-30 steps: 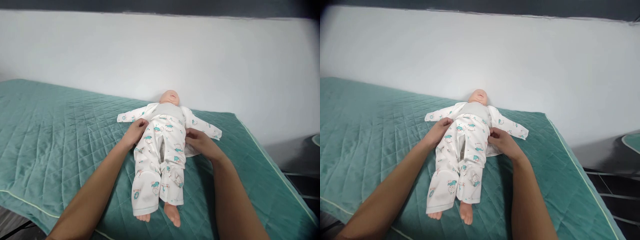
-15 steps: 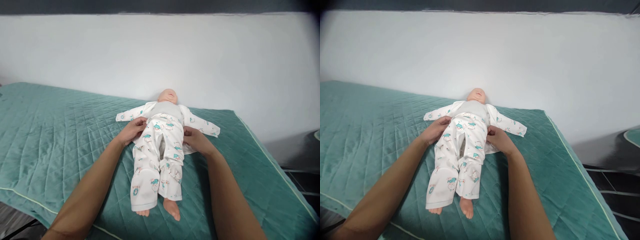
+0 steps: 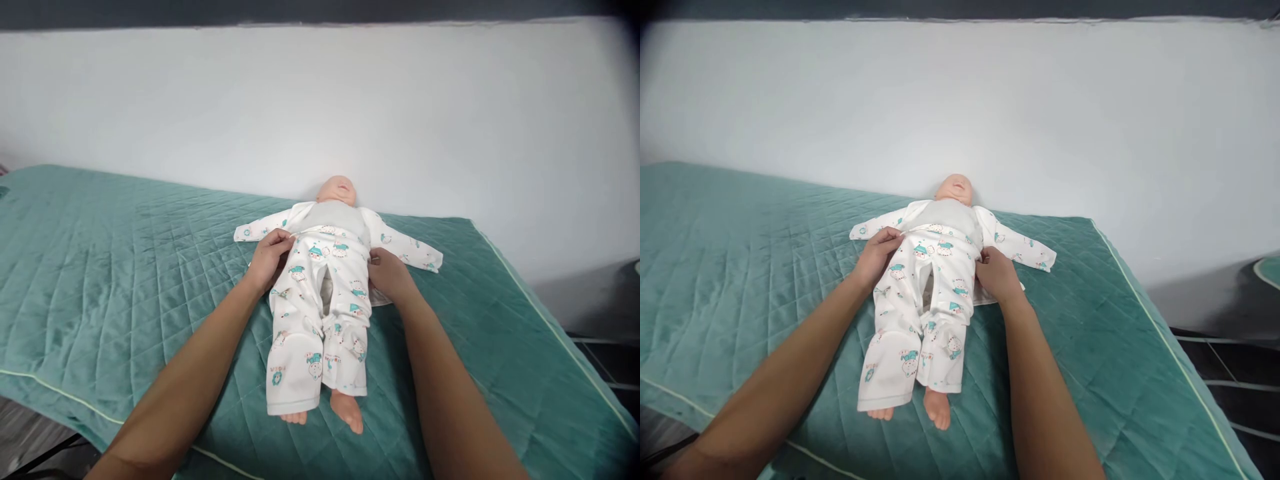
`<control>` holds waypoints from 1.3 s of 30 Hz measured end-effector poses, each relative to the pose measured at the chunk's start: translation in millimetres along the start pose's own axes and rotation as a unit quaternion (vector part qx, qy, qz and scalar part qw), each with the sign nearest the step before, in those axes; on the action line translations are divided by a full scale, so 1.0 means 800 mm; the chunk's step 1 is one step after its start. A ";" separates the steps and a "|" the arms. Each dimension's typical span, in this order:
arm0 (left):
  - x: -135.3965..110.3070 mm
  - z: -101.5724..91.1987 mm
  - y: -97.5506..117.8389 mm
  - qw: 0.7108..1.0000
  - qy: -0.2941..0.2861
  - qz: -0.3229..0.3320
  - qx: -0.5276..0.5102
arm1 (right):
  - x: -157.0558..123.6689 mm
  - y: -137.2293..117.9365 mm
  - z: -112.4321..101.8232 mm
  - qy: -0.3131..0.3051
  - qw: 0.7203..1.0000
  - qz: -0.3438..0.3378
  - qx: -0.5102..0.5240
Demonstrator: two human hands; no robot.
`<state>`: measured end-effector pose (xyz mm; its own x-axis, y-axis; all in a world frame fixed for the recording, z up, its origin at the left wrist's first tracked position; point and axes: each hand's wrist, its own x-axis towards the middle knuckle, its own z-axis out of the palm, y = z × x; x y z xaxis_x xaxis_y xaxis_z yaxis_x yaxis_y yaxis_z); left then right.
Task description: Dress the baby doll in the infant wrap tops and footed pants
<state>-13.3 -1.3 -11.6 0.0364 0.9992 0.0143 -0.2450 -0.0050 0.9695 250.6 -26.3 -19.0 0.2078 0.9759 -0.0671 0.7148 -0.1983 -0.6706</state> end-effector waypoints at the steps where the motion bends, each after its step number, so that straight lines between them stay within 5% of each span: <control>1: 0.001 -0.001 -0.001 1.000 0.006 0.002 -0.003 | 0.000 0.001 0.000 0.001 1.000 -0.002 -0.001; 9: 0.010 -0.012 -0.012 0.997 0.058 0.015 0.045 | -0.008 -0.006 -0.004 -0.020 0.992 0.028 0.124; 24: 0.005 -0.028 0.009 0.976 -0.146 -0.155 0.044 | -0.010 0.006 -0.006 -0.040 0.992 -0.046 0.110; 31: 0.005 -0.034 0.006 0.970 -0.216 -0.099 0.051 | -0.020 -0.007 -0.011 -0.043 0.992 -0.042 0.112; 39: 0.006 -0.030 0.003 0.982 -0.093 0.021 0.160 | -0.022 -0.011 -0.012 -0.056 0.987 -0.029 0.147</control>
<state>-37.1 4.4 -14.7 0.2168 0.9736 0.0715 0.0664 -0.0878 0.9939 247.2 -42.3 -5.0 0.0847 0.9921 -0.0931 0.4955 -0.1230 -0.8598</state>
